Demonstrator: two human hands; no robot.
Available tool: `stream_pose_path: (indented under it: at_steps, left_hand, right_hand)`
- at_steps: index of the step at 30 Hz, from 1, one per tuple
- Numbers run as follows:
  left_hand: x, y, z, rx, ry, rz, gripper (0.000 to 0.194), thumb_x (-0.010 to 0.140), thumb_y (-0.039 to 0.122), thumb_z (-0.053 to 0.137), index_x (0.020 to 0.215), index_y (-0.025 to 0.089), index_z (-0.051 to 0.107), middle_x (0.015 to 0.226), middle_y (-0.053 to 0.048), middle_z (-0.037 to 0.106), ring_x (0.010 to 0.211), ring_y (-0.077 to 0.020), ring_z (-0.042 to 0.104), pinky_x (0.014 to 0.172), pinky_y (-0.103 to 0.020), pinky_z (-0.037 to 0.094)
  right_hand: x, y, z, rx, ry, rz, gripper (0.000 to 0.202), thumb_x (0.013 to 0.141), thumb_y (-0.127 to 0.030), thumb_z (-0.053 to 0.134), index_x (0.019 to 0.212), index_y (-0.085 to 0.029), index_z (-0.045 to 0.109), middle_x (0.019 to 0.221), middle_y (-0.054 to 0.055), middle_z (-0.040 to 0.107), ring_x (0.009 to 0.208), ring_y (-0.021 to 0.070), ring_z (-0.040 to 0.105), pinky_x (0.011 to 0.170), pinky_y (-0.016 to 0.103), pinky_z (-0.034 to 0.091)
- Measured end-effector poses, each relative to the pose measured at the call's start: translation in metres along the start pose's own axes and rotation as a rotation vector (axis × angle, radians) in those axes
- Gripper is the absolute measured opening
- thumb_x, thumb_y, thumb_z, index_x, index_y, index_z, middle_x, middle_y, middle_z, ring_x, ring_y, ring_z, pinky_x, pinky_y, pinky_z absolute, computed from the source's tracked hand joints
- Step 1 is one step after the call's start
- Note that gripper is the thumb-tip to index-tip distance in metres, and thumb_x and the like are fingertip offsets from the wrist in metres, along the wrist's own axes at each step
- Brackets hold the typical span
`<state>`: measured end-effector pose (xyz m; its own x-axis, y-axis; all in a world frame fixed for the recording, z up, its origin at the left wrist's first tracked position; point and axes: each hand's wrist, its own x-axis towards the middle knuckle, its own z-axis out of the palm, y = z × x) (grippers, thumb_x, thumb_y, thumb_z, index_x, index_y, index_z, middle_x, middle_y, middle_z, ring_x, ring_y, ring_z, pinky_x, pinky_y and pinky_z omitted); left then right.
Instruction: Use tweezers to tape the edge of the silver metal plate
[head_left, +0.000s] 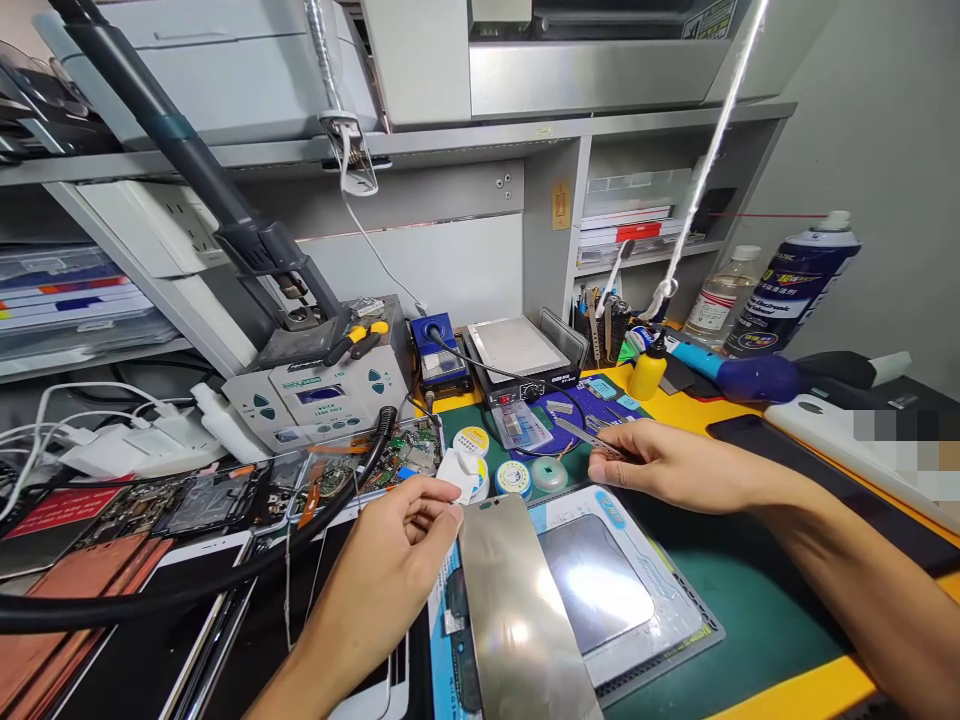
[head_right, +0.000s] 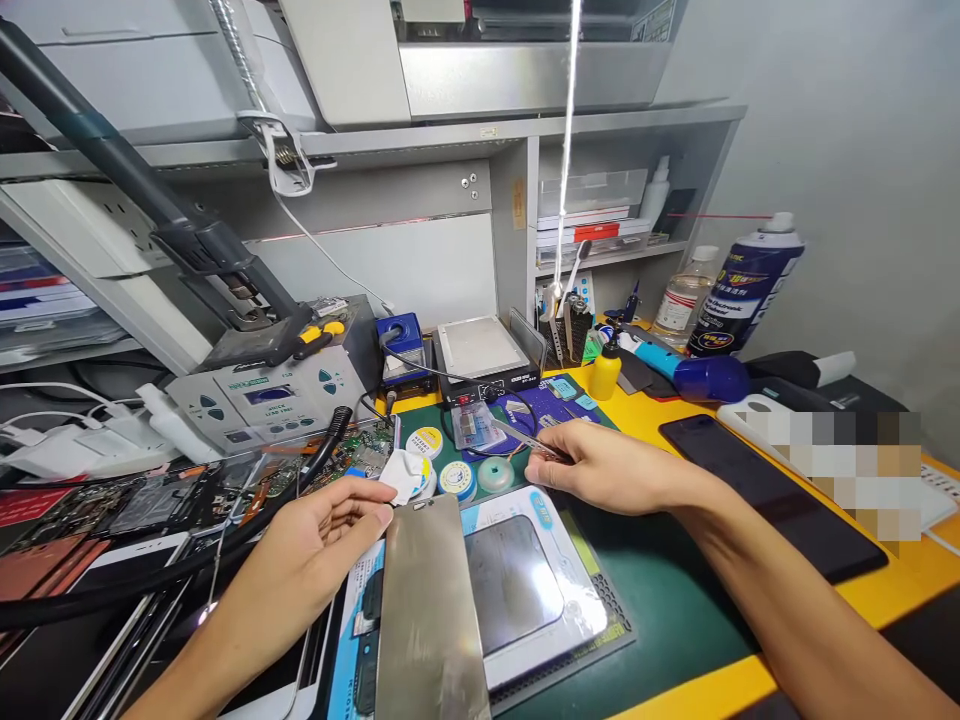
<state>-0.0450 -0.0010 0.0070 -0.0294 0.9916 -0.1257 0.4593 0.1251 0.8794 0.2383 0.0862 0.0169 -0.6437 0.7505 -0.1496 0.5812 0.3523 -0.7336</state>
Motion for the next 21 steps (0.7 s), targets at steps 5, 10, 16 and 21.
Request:
stream_pose_path:
  at_steps: [5, 10, 16, 21]
  left_hand:
    - [0.000, -0.002, -0.001, 0.029, 0.002, 0.014, 0.031, 0.088, 0.042, 0.055, 0.104, 0.016, 0.058, 0.083, -0.003, 0.066, 0.079, -0.0197, 0.061, 0.074, -0.032, 0.047]
    - [0.003, -0.007, 0.000, 0.034, 0.005, 0.013, 0.035, 0.085, 0.046, 0.055, 0.103, 0.016, 0.056, 0.086, -0.005, 0.065, 0.080, -0.0205, 0.060, 0.074, -0.033, 0.048]
    - [0.005, -0.011, 0.000, 0.059, -0.028, 0.021, 0.040, 0.085, 0.052, 0.053, 0.104, 0.016, 0.054, 0.089, -0.006, 0.064, 0.083, -0.0216, 0.061, 0.076, -0.033, 0.051]
    - [0.010, -0.026, 0.002, 0.103, -0.052, 0.071, 0.039, 0.084, 0.051, 0.054, 0.104, 0.017, 0.056, 0.088, -0.006, 0.065, 0.082, -0.0215, 0.064, 0.073, -0.031, 0.054]
  right_hand:
    - [-0.001, 0.000, -0.001, 0.002, 0.009, -0.014, 0.030, 0.091, -0.042, 0.055, 0.073, -0.020, 0.048, 0.068, -0.006, 0.037, 0.061, 0.0121, 0.033, 0.054, 0.026, 0.029]
    - [-0.003, -0.002, -0.002, 0.011, 0.010, -0.014, 0.031, 0.091, -0.042, 0.055, 0.072, -0.020, 0.046, 0.068, -0.006, 0.035, 0.060, 0.0117, 0.032, 0.053, 0.025, 0.028]
    - [-0.001, 0.000, -0.004, 0.049, 0.042, -0.005, 0.033, 0.091, -0.042, 0.055, 0.069, -0.020, 0.042, 0.067, -0.006, 0.033, 0.060, 0.0113, 0.030, 0.053, 0.025, 0.026]
    - [0.001, 0.001, -0.006, 0.091, 0.057, 0.012, 0.037, 0.090, -0.040, 0.056, 0.065, -0.021, 0.037, 0.064, -0.007, 0.029, 0.057, 0.0103, 0.026, 0.050, 0.025, 0.022]
